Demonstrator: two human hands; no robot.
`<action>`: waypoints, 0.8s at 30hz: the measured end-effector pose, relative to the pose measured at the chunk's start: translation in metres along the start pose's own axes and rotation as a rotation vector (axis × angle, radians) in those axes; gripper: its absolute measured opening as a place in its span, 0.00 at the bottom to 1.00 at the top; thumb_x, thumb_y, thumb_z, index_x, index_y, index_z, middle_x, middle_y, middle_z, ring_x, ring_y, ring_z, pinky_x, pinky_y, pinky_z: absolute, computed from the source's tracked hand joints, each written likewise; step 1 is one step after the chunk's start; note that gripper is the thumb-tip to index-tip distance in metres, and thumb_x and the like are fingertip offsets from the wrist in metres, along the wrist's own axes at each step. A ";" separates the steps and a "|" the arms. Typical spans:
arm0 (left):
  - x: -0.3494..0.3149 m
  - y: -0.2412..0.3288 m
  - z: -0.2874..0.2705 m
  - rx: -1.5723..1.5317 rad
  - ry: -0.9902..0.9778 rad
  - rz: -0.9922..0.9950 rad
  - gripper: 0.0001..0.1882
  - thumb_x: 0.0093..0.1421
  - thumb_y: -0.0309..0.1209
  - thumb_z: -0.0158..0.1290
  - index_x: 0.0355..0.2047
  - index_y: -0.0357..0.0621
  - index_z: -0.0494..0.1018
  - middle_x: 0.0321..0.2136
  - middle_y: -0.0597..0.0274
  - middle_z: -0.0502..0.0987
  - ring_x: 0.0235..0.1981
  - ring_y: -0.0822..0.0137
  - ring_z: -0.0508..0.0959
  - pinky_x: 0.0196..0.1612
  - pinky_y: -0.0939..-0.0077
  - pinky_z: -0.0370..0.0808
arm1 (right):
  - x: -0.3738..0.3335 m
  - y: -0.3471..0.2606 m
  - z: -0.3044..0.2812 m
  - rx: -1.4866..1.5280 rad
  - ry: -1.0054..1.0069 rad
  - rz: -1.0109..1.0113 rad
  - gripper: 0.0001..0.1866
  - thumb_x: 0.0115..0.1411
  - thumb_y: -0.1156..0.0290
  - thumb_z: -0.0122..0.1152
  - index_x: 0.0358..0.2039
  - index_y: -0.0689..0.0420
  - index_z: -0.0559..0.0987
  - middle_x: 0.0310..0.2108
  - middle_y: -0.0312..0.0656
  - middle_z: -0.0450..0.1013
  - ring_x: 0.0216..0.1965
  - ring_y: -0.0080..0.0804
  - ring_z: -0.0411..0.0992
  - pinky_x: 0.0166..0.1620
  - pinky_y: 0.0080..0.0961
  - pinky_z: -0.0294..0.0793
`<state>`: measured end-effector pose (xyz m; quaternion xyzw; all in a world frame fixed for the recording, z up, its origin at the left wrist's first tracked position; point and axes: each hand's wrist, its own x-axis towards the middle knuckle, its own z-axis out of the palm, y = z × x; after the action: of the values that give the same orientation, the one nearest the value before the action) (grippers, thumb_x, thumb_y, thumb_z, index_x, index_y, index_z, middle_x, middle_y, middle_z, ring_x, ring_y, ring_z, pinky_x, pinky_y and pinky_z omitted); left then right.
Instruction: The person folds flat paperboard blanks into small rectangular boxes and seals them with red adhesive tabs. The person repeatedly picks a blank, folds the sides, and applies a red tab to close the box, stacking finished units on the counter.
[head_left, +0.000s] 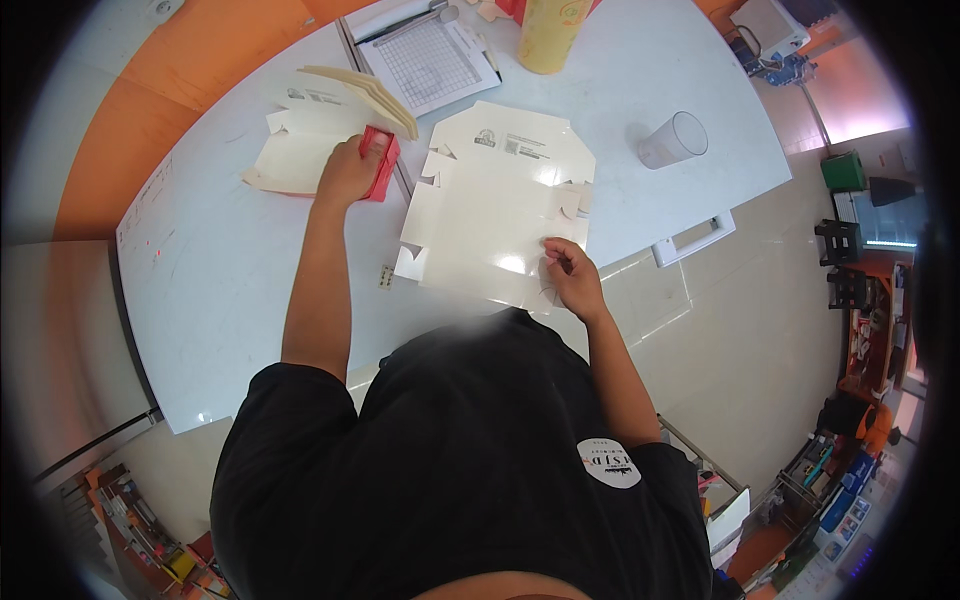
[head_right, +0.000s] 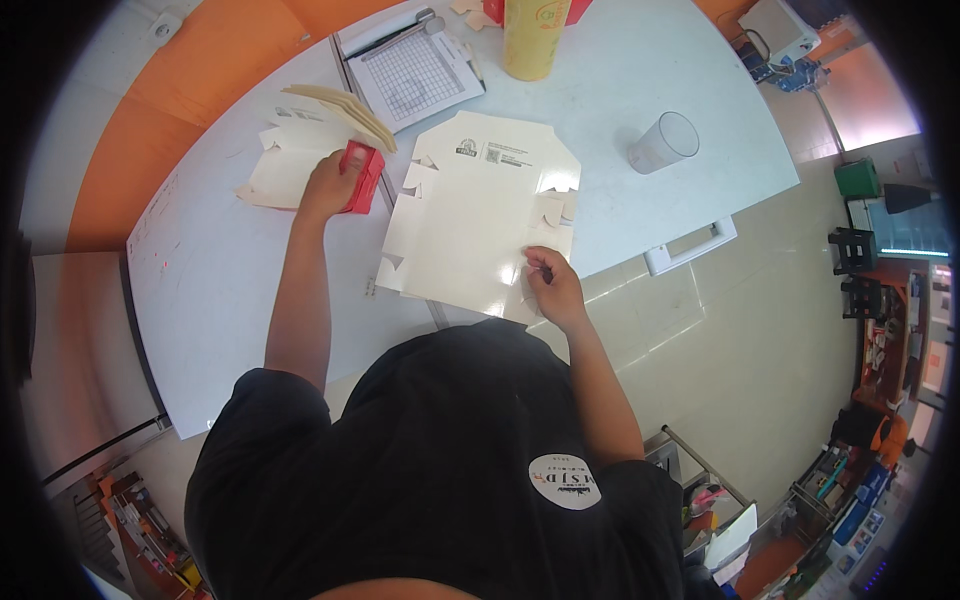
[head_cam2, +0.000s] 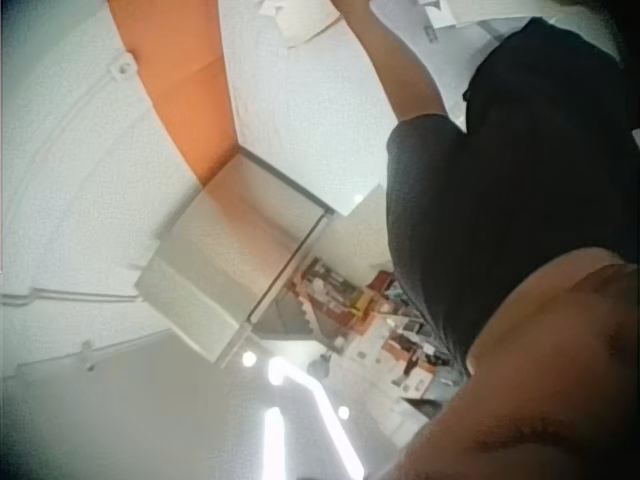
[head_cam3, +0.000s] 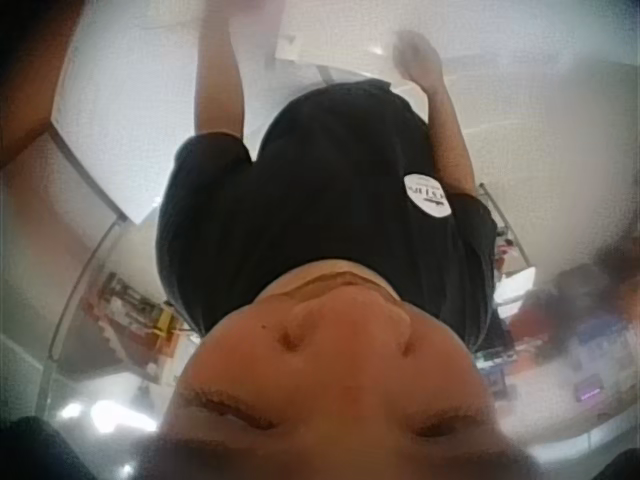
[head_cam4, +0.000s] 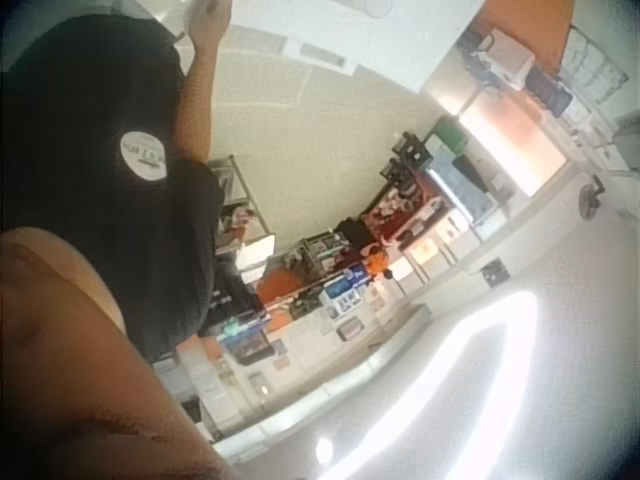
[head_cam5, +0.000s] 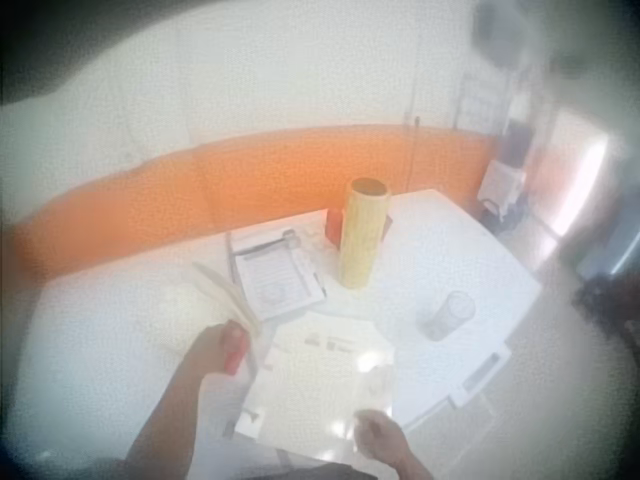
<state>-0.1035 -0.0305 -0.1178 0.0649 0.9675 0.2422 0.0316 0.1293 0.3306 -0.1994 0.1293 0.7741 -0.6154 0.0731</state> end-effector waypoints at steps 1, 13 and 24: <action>-0.008 0.006 -0.002 -0.049 -0.003 -0.042 0.26 0.65 0.49 0.54 0.48 0.36 0.75 0.41 0.41 0.81 0.45 0.43 0.81 0.49 0.52 0.76 | 0.000 -0.001 0.001 -0.017 -0.002 -0.001 0.19 0.65 0.79 0.58 0.57 0.61 0.75 0.52 0.39 0.75 0.54 0.25 0.72 0.57 0.23 0.72; -0.061 0.038 0.049 -0.135 0.319 0.262 0.36 0.56 0.37 0.66 0.60 0.32 0.67 0.56 0.44 0.73 0.61 0.43 0.70 0.62 0.53 0.68 | -0.015 -0.014 0.024 -0.761 0.492 0.119 0.42 0.58 0.58 0.70 0.66 0.65 0.64 0.70 0.58 0.53 0.71 0.61 0.47 0.68 0.59 0.53; -0.146 0.111 0.128 0.242 -0.459 0.464 0.46 0.62 0.55 0.58 0.68 0.34 0.59 0.71 0.36 0.54 0.72 0.33 0.52 0.70 0.41 0.56 | -0.013 -0.041 0.033 -0.828 0.240 -0.081 0.33 0.62 0.67 0.60 0.66 0.61 0.65 0.62 0.58 0.67 0.69 0.53 0.60 0.71 0.53 0.49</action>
<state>0.0651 0.1053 -0.1733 0.3390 0.9164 0.1057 0.1847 0.1280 0.2885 -0.1652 0.1293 0.9631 -0.2359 0.0044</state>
